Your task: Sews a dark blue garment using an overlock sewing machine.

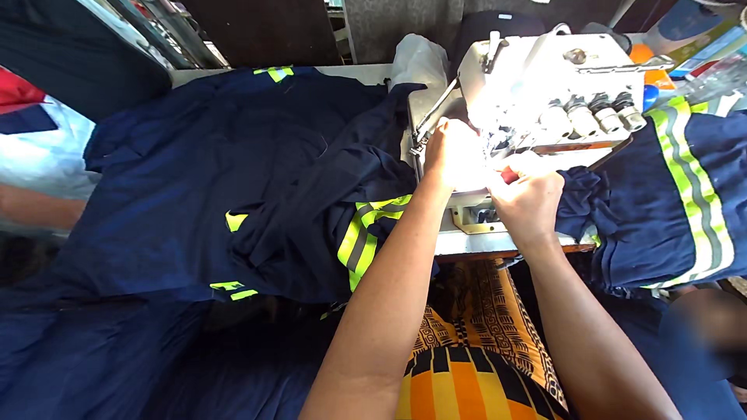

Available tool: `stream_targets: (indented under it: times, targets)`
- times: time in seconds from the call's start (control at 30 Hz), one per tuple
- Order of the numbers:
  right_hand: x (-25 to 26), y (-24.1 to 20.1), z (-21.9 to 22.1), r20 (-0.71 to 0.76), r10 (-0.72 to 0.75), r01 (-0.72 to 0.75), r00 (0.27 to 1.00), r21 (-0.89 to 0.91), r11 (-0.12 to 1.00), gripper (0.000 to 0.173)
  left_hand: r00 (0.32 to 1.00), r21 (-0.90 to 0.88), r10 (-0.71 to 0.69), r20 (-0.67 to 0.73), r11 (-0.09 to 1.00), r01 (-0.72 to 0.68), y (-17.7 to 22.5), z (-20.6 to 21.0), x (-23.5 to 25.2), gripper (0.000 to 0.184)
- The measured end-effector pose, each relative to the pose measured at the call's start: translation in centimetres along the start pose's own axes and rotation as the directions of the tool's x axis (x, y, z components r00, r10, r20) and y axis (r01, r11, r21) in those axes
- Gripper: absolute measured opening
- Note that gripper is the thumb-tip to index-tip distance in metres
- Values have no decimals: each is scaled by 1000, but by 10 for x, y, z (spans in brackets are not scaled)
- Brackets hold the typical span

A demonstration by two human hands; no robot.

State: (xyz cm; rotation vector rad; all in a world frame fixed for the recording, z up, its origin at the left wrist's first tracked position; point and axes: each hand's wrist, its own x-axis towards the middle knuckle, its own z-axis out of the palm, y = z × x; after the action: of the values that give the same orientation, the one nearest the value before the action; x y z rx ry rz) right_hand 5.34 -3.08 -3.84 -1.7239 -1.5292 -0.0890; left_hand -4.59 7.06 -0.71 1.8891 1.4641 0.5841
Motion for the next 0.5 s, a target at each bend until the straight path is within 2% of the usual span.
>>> stream_targets:
  times: [0.37,0.5]
  targets:
    - [-1,-1,1,-16,2,-2,1000,-9,1000,8,1000,-62,-22,-2,998,22,-1,1,-1,31]
    - [-1,-2,2,-20,6,-6,1000,-12,1000,8,1000,-77,-1,6,997,1,-3,2,0,27]
